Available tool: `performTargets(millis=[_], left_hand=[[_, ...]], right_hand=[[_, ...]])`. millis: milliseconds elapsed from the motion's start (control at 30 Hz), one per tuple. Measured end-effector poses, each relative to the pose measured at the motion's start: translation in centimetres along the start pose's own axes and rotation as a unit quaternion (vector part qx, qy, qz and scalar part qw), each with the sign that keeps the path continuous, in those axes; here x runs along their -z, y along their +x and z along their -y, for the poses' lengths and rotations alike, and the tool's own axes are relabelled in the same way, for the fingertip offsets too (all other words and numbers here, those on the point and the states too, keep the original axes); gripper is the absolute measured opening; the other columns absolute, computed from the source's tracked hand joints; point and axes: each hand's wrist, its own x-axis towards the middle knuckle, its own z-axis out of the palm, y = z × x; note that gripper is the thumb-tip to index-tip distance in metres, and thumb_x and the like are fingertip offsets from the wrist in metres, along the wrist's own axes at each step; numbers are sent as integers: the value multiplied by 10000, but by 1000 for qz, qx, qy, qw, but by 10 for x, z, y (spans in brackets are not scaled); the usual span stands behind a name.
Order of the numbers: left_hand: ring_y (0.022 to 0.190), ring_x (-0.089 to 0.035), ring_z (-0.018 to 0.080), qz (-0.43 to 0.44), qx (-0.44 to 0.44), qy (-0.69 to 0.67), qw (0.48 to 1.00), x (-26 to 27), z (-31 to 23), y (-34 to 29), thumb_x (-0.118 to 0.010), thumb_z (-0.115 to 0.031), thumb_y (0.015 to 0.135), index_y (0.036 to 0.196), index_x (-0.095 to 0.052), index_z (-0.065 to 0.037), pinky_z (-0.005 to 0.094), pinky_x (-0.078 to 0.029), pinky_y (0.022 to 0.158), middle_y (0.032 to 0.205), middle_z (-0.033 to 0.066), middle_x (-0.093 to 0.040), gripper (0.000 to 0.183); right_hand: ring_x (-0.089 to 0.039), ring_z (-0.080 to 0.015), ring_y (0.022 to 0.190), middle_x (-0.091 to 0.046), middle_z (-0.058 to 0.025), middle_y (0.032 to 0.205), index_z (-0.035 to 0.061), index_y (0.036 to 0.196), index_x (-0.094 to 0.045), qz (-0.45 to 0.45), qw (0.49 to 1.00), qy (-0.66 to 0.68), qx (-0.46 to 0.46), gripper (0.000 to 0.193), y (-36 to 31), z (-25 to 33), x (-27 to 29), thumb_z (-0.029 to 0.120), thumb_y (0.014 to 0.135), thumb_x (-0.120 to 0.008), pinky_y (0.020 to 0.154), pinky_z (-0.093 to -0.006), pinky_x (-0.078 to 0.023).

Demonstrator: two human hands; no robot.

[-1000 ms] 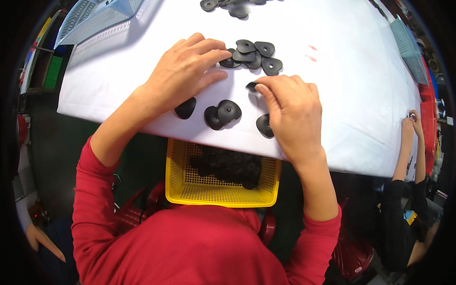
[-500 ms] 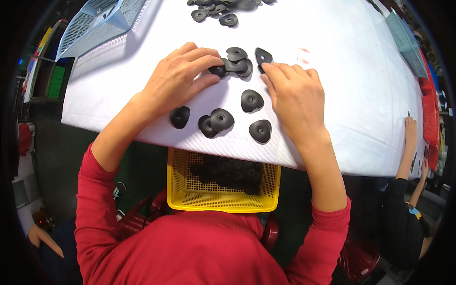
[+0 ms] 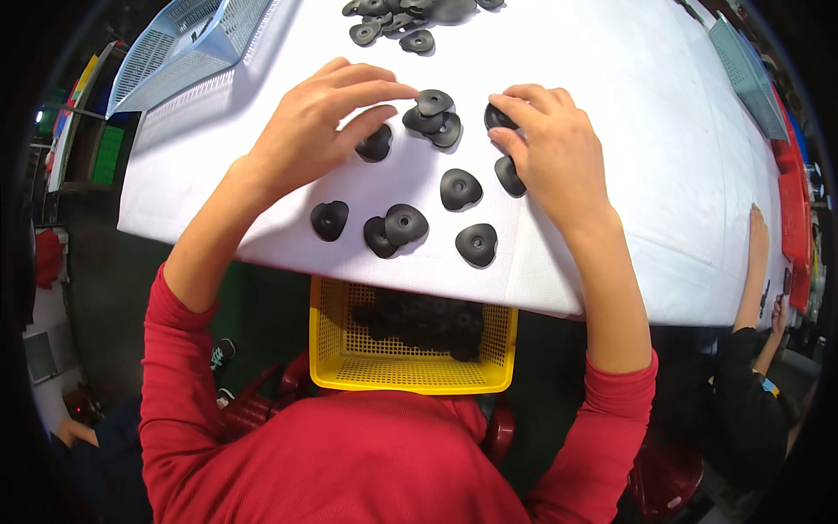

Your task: The person sorts small black plastic fasteners and round black plastic pieces from baskets onto a white table, arranging them by type. They then gather the sorted items back into their respective baskets.

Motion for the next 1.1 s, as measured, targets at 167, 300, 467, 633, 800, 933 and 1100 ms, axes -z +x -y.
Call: performTargets(millis=[167,300,467,633,800,933,1100], left_hand=[[974,-576,240,15,-36,-5,999,-27,5,20,-614,-174,885,1131,-688,-170,364,-494,879,1148,6,-659,257],[993,-580,244,33,-18,14,999,-30,12,25,-613,-172,885,1101,-701,-157,368,-492,879,1138,16,-663,234],[1018,-582,238,-15,8,109,994,-31,24,22,-629,-185,877,1074,-703,-116,376,-475,894,1120,23,-668,222],[1048,-575,227,-1,-59,3,998,-29,9,19,-660,-228,858,1086,-698,-115,384,-441,912,1114,10,-673,257],[1061,-567,223,44,-36,37,998,-14,13,6,-685,-243,841,1111,-690,-138,388,-436,921,1126,5,-672,290],[1066,-571,233,7,-22,-20,1000,-7,17,-5,-698,-206,829,1103,-693,-127,379,-450,929,1133,19,-671,286],[1036,-593,253,-69,7,-60,996,-3,31,-5,-702,-107,816,1085,-698,-102,360,-475,912,1117,68,-674,269]], right_hand=[[-636,-241,799,-692,-60,873,49,996,-701,-8,999,-28,-16,171,4,-6,-3,146,864,-649,738,-340,-507],[-649,-257,690,-690,-74,795,30,991,-700,37,954,219,-203,169,5,-15,3,141,902,-609,659,-352,-513],[-622,-256,893,-669,-82,962,27,1006,-699,-21,998,8,-62,206,4,-5,-2,124,826,-680,758,-356,-506],[-598,-229,939,-665,-49,1012,71,1026,-683,7,996,64,61,301,5,24,-11,179,754,-754,851,-368,-438],[-597,-180,918,-676,-6,964,91,935,-694,16,996,-4,83,174,0,28,-11,179,789,-724,783,-338,-414],[-593,-177,902,-670,-2,950,95,906,-690,22,998,43,48,145,4,32,-4,183,793,-718,783,-339,-415],[-597,-185,873,-668,-16,900,102,920,-691,-12,992,-21,120,134,7,40,-18,181,811,-701,777,-342,-415]])
